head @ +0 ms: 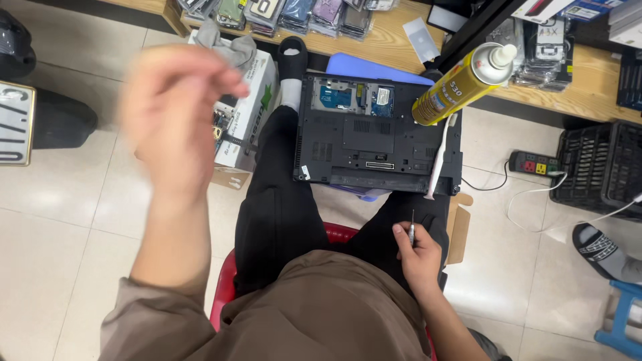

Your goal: The person is repairing a laptop by removing a metal plate, unscrewing components, and handling a hard drive. They use a screwdriver to remove screws and place them into a small plastic container. The person also handles a cloth and a spray can during the process.

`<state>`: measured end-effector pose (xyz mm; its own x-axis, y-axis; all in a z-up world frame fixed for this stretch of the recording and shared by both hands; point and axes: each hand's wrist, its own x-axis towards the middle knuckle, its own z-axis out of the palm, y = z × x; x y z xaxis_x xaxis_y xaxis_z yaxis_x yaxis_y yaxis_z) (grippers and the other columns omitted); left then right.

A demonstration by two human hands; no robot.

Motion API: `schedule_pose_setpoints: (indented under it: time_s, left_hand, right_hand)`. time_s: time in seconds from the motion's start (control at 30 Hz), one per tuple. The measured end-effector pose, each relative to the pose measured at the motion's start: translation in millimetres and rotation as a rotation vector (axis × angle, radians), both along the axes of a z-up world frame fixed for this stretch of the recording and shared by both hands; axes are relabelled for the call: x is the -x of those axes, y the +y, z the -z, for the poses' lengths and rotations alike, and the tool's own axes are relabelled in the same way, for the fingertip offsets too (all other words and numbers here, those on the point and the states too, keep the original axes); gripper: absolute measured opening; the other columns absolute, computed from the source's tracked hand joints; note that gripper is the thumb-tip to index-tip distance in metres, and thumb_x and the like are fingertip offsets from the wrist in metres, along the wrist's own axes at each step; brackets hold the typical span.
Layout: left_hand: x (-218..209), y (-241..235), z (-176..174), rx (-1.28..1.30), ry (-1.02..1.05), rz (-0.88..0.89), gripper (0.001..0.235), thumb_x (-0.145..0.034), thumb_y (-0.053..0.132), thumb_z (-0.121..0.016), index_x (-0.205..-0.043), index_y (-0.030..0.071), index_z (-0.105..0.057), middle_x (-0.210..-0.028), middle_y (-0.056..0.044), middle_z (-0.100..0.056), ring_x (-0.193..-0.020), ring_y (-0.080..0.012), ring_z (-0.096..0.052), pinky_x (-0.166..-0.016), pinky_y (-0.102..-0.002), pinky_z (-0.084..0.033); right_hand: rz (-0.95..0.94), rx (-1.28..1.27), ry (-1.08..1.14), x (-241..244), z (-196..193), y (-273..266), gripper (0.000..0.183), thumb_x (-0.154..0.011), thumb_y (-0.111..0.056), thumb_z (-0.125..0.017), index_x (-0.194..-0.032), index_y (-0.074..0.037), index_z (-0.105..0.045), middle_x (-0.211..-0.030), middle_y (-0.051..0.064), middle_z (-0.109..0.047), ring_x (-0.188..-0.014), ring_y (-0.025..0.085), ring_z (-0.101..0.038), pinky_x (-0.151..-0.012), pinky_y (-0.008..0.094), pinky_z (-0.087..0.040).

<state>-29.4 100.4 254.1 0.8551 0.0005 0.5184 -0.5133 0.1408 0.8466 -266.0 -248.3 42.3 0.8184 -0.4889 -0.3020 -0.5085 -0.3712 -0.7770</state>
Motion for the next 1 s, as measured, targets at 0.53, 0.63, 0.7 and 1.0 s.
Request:
schedule_pose_setpoints:
  time_s: [0.53, 0.63, 0.7, 1.0]
  left_hand:
    - [-72.2, 32.9, 348.4, -0.634, 1.015, -0.099, 0.038, -0.109, 0.046, -0.065, -0.138, 0.023, -0.076, -0.152, -0.001, -0.076, -0.145, -0.0224, -0.067, -0.125, -0.04, -0.045]
    - [-67.4, 27.7, 349.3, -0.575, 1.138, -0.028, 0.065, -0.104, 0.06, -0.058, -0.158, 0.025, -0.067, -0.166, -0.002, -0.068, -0.155, -0.0223, -0.06, -0.128, -0.037, -0.041]
    - [-70.7, 25.3, 343.6, -0.485, 1.187, 0.046, 0.077, -0.101, 0.062, -0.058, -0.17, 0.027, -0.058, -0.178, -0.003, -0.056, -0.167, -0.0229, -0.049, -0.135, -0.036, -0.033]
    - [-65.6, 21.6, 348.4, -0.287, 1.385, 0.036, 0.099, -0.098, 0.074, -0.05, -0.18, 0.02, -0.042, -0.189, -0.001, -0.039, -0.175, -0.0184, -0.034, -0.143, -0.037, -0.023]
  right_hand:
    - [-0.028, 0.008, 0.031, 0.3, 13.5, -6.8, 0.021, -0.108, -0.033, -0.078, -0.108, -0.014, -0.086, -0.061, 0.001, -0.067, -0.056, 0.012, -0.067, -0.067, 0.028, -0.055]
    - [-0.056, 0.037, 0.003, 4.2, 20.2, -8.2, 0.02, -0.109, -0.032, -0.076, -0.109, -0.014, -0.086, -0.058, 0.002, -0.067, -0.054, 0.012, -0.067, -0.066, 0.027, -0.055]
    - [-0.058, 0.076, 0.047, 1.4, 18.5, -11.0, 0.02, -0.107, -0.034, -0.077, -0.109, -0.016, -0.087, -0.055, 0.001, -0.068, -0.055, 0.009, -0.065, -0.068, 0.028, -0.054]
    - [0.005, 0.015, 0.128, -4.8, 10.7, -7.8, 0.02, -0.105, -0.031, -0.077, -0.106, -0.015, -0.09, -0.056, 0.005, -0.071, -0.055, 0.014, -0.068, -0.069, 0.029, -0.056]
